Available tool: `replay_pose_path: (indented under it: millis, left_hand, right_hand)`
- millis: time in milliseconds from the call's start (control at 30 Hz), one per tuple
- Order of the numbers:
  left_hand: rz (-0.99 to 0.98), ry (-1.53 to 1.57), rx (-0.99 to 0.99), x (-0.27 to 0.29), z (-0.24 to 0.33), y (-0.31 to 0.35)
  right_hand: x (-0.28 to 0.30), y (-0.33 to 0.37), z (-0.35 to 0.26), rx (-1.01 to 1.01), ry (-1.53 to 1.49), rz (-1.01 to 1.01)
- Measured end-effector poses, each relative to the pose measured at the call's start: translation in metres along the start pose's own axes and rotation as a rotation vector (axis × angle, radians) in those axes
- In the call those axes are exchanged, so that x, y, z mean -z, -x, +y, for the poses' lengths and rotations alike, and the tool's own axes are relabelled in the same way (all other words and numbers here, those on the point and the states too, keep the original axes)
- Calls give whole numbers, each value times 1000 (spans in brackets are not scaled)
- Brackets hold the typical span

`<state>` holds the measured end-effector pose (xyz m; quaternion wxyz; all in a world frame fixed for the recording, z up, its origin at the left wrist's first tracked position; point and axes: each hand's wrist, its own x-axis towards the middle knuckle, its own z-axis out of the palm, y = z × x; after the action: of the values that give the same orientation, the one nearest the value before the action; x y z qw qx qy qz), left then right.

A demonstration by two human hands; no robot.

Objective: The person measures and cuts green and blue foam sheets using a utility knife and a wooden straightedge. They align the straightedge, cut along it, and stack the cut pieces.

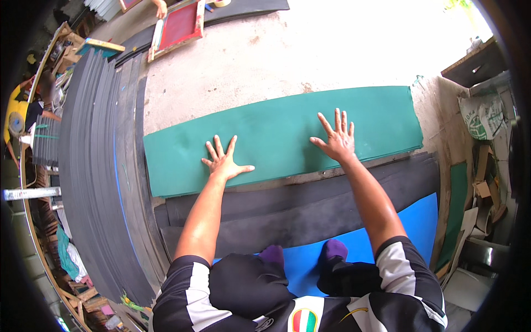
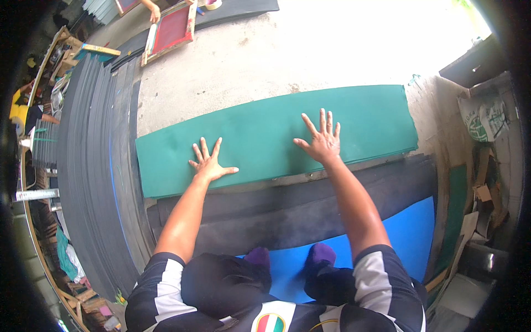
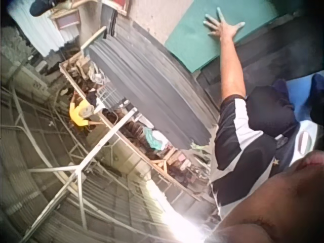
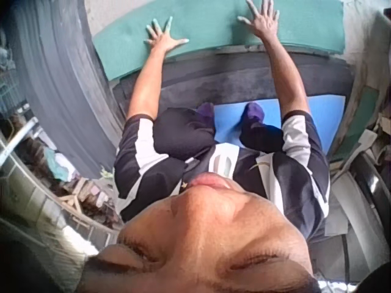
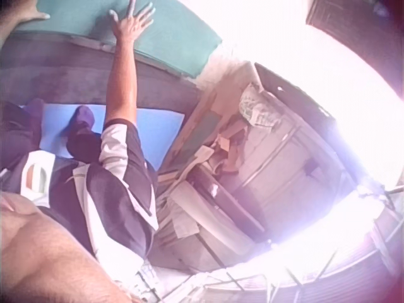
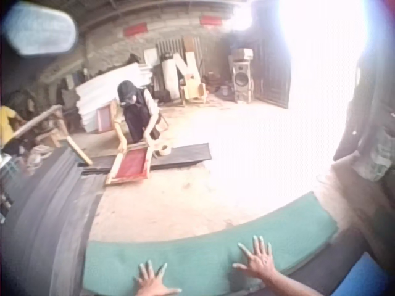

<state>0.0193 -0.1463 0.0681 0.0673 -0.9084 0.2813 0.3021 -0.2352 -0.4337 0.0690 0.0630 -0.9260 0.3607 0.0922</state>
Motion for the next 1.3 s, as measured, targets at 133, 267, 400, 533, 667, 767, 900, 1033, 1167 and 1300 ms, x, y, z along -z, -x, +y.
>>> replay_pose_path:
  millis: [133,267,400,533,667,767,900,1033,1167,1300]
  left_hand:
    - [-67,44,33,-5,-1,-9]
    - [-181,-3,26,0,-3,-15]
    - [-202,-20,71,0,-7,-15]
    - [-240,-67,113,11,-4,-26]
    - [-308,-105,131,6,7,-16]
    - [-281,-122,117,9,5,-27]
    - [-296,-130,111,16,15,-33]
    - [-380,-507,75,38,19,-28]
    - [-63,-398,-405,45,144,6]
    - [-64,-186,-1123,20,325,66]
  right_hand:
    - [-28,-5,-3,-97,-102,-27]
    - [-22,-7,0,-94,-163,-74]
    - [-22,-8,-6,-102,-215,-116]
    - [-14,-22,-9,-116,-264,-217]
    - [1,-14,-2,-141,-229,-384]
    - [13,-24,0,-140,-263,-377]
    - [29,-23,11,-104,-265,-360]
    - [23,8,25,-79,-341,-187]
    - [29,78,70,-205,-318,47]
    - [48,152,106,-410,-263,223]
